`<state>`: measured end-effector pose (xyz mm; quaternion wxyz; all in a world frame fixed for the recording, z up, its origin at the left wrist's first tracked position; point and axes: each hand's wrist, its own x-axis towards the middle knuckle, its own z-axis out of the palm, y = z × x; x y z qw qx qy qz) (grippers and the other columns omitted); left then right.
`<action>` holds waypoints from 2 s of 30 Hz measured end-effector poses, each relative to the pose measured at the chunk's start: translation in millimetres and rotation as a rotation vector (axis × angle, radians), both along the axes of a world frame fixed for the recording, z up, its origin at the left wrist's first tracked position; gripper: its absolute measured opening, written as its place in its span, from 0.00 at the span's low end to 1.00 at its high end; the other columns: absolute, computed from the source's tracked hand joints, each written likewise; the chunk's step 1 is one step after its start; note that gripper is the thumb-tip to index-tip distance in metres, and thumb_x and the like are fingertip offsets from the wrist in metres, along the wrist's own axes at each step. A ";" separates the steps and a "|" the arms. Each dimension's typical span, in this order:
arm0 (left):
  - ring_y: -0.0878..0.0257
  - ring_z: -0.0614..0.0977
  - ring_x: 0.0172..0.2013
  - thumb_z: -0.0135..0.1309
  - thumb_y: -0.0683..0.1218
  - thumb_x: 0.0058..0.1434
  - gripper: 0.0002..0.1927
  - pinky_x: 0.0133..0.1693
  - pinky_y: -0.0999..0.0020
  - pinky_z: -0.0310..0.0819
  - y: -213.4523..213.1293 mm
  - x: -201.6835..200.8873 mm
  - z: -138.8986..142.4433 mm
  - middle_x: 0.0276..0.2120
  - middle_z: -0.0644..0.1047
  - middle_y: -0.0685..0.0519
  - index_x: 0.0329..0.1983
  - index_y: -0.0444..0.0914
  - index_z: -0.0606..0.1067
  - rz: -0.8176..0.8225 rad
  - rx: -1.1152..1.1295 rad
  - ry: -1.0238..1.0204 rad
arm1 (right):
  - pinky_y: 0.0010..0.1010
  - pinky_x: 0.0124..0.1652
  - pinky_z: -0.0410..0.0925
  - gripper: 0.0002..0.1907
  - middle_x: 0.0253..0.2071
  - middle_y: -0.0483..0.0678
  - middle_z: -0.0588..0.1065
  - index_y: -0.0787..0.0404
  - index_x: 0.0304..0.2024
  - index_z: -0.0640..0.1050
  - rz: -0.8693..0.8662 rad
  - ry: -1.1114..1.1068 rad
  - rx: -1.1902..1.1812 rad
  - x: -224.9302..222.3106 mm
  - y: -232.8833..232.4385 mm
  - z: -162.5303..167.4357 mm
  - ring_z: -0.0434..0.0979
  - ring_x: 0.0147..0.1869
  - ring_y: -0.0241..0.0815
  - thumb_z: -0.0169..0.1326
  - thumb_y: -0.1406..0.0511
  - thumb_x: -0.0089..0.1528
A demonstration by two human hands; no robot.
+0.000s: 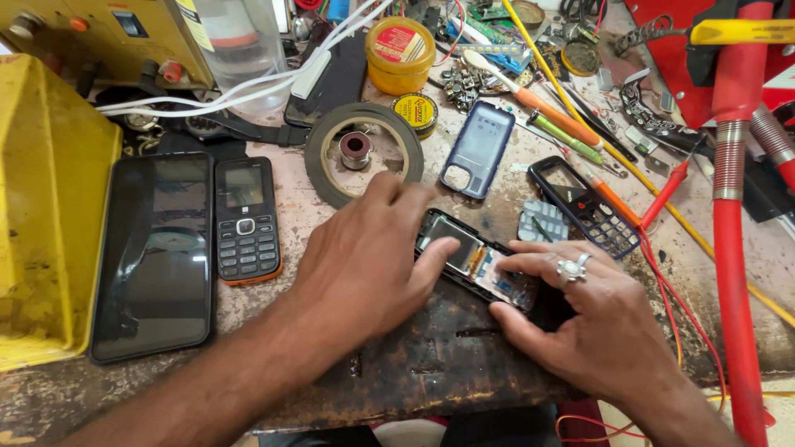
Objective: The person reassembles a feature phone by inserting the battery, aligning the screen, and attaching the front keypad cover. They repeatedly open and close the device to check fit, then use a small metal tool to adjust internal components near the screen connector.
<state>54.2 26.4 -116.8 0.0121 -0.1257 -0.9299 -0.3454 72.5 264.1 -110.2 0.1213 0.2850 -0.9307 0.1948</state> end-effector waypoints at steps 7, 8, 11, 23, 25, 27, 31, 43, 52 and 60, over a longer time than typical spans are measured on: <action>0.46 0.77 0.58 0.66 0.49 0.54 0.20 0.56 0.52 0.69 -13.7 -32.6 -25.3 0.57 0.76 0.46 0.49 0.41 0.79 -0.502 0.148 0.350 | 0.40 0.56 0.71 0.22 0.52 0.50 0.80 0.56 0.47 0.82 0.014 -0.004 -0.029 -16.7 3.4 -9.9 0.80 0.56 0.49 0.67 0.62 0.50; 0.47 0.77 0.58 0.66 0.50 0.54 0.19 0.57 0.52 0.69 -11.8 -38.7 -28.0 0.57 0.77 0.47 0.49 0.41 0.80 -0.530 0.143 0.326 | 0.40 0.57 0.71 0.22 0.53 0.50 0.80 0.56 0.48 0.81 0.016 -0.008 -0.033 -19.8 4.2 -10.9 0.80 0.56 0.49 0.67 0.63 0.50; 0.47 0.77 0.56 0.64 0.49 0.55 0.19 0.55 0.53 0.70 -12.2 -56.5 -31.9 0.56 0.77 0.46 0.50 0.40 0.79 -0.552 0.167 0.258 | 0.40 0.56 0.71 0.22 0.53 0.50 0.80 0.56 0.48 0.81 0.014 0.005 -0.043 -33.6 5.7 -12.2 0.80 0.56 0.50 0.66 0.63 0.51; 0.45 0.76 0.58 0.61 0.48 0.59 0.19 0.56 0.53 0.71 12.5 -85.7 -64.1 0.57 0.76 0.43 0.53 0.40 0.77 -0.568 0.156 0.390 | 0.40 0.57 0.70 0.22 0.55 0.49 0.79 0.56 0.49 0.82 0.011 -0.002 -0.011 -66.1 31.2 -40.9 0.79 0.57 0.50 0.66 0.63 0.51; 0.45 0.76 0.59 0.61 0.48 0.60 0.18 0.57 0.53 0.71 18.8 -85.1 -69.8 0.57 0.76 0.44 0.53 0.40 0.77 -0.561 0.170 0.399 | 0.41 0.57 0.70 0.22 0.56 0.50 0.78 0.55 0.50 0.81 0.047 0.014 0.005 -65.9 35.8 -45.6 0.78 0.58 0.51 0.64 0.64 0.52; 0.45 0.76 0.59 0.61 0.48 0.60 0.18 0.58 0.53 0.71 22.6 -83.1 -74.4 0.57 0.76 0.44 0.53 0.40 0.77 -0.551 0.183 0.397 | 0.42 0.58 0.70 0.21 0.57 0.51 0.77 0.54 0.51 0.81 0.082 0.019 0.016 -65.2 38.9 -49.3 0.78 0.59 0.52 0.63 0.65 0.53; 0.44 0.76 0.59 0.61 0.48 0.60 0.17 0.58 0.53 0.71 24.0 -80.0 -81.2 0.58 0.76 0.44 0.52 0.41 0.77 -0.535 0.177 0.386 | 0.44 0.58 0.69 0.22 0.57 0.53 0.74 0.54 0.53 0.80 0.120 -0.001 0.046 -65.1 41.8 -54.7 0.76 0.59 0.54 0.61 0.66 0.55; 0.43 0.75 0.59 0.60 0.48 0.60 0.17 0.56 0.52 0.70 17.2 -72.9 -83.7 0.59 0.74 0.43 0.53 0.42 0.77 -0.544 0.162 0.372 | 0.37 0.53 0.72 0.18 0.55 0.50 0.78 0.55 0.53 0.81 0.034 -0.077 -0.015 -59.9 58.2 -42.1 0.80 0.57 0.48 0.62 0.62 0.60; 0.43 0.74 0.61 0.59 0.47 0.60 0.17 0.56 0.53 0.70 15.0 -81.7 -81.5 0.61 0.74 0.43 0.53 0.41 0.77 -0.584 0.146 0.315 | 0.31 0.35 0.74 0.11 0.37 0.51 0.83 0.56 0.46 0.85 -0.514 -0.098 0.151 -105.4 114.0 3.3 0.84 0.34 0.36 0.63 0.63 0.61; 0.44 0.71 0.65 0.58 0.46 0.62 0.16 0.59 0.54 0.68 24.3 -83.7 -79.3 0.64 0.73 0.43 0.53 0.40 0.76 -0.620 0.177 0.316 | 0.34 0.40 0.75 0.11 0.40 0.51 0.83 0.54 0.47 0.86 -0.305 0.017 0.259 -199.8 121.6 7.3 0.85 0.37 0.42 0.63 0.65 0.62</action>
